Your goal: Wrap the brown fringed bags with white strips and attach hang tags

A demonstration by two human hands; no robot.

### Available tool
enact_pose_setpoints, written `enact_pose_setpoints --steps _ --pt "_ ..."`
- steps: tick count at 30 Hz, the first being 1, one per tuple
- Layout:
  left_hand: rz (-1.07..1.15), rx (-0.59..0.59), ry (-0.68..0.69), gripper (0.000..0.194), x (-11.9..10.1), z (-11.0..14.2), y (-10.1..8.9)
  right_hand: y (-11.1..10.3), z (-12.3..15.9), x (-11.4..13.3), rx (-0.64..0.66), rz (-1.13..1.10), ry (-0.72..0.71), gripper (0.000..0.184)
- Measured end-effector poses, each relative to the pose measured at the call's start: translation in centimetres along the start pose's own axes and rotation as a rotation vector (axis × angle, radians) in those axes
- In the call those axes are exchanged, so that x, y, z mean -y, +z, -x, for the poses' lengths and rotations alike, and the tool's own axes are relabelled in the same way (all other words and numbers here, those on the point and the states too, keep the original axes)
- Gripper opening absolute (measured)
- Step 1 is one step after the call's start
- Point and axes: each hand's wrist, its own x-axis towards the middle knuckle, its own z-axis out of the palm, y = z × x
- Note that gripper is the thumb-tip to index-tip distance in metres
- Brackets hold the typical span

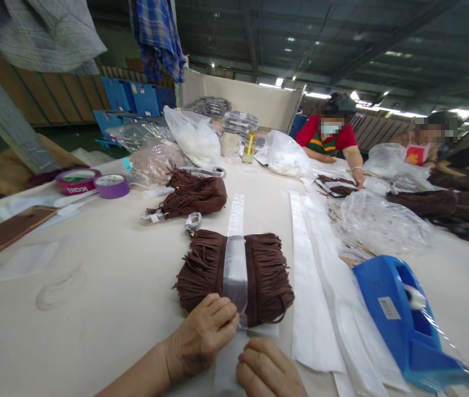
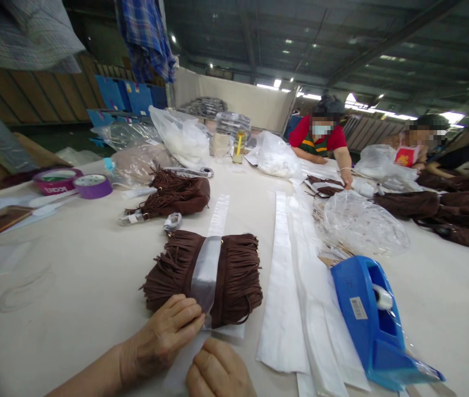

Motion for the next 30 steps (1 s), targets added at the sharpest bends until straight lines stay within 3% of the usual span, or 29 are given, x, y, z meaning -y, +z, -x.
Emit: enact_pose_setpoints --steps 3,5,9,11,18,24,27,30 --pt "0.159 0.07 -0.105 0.03 -0.5 0.5 -0.6 -0.9 -2.2 -1.2 -0.029 -0.093 0.036 0.028" --pt "0.214 0.058 -0.2 0.034 -0.8 1.1 -0.5 -0.9 -3.3 -2.3 -0.006 -0.149 0.102 0.026" --pt "0.123 -0.144 -0.439 0.045 -1.1 1.7 0.9 0.2 -4.5 -4.4 0.043 -0.141 0.284 0.021" --pt "0.083 -0.199 -0.495 0.046 -1.2 1.6 1.5 0.9 -4.6 -5.0 0.058 -0.116 0.372 0.023" --pt "-0.076 -0.31 -0.517 0.044 -1.2 1.0 2.1 2.5 -3.9 -5.3 0.073 -0.117 0.545 0.024" --pt "-0.251 -0.277 -0.36 0.026 -1.1 1.6 2.3 2.8 -3.8 -5.4 0.069 -0.132 0.543 0.018" --pt "-0.357 -0.318 -0.231 0.029 -1.2 1.2 2.4 2.9 -3.9 -5.3 0.042 -0.116 0.526 0.018" --pt "-0.385 -0.296 -0.219 0.026 -1.4 0.7 2.5 3.0 -3.8 -5.3 0.043 -0.109 0.522 0.019"
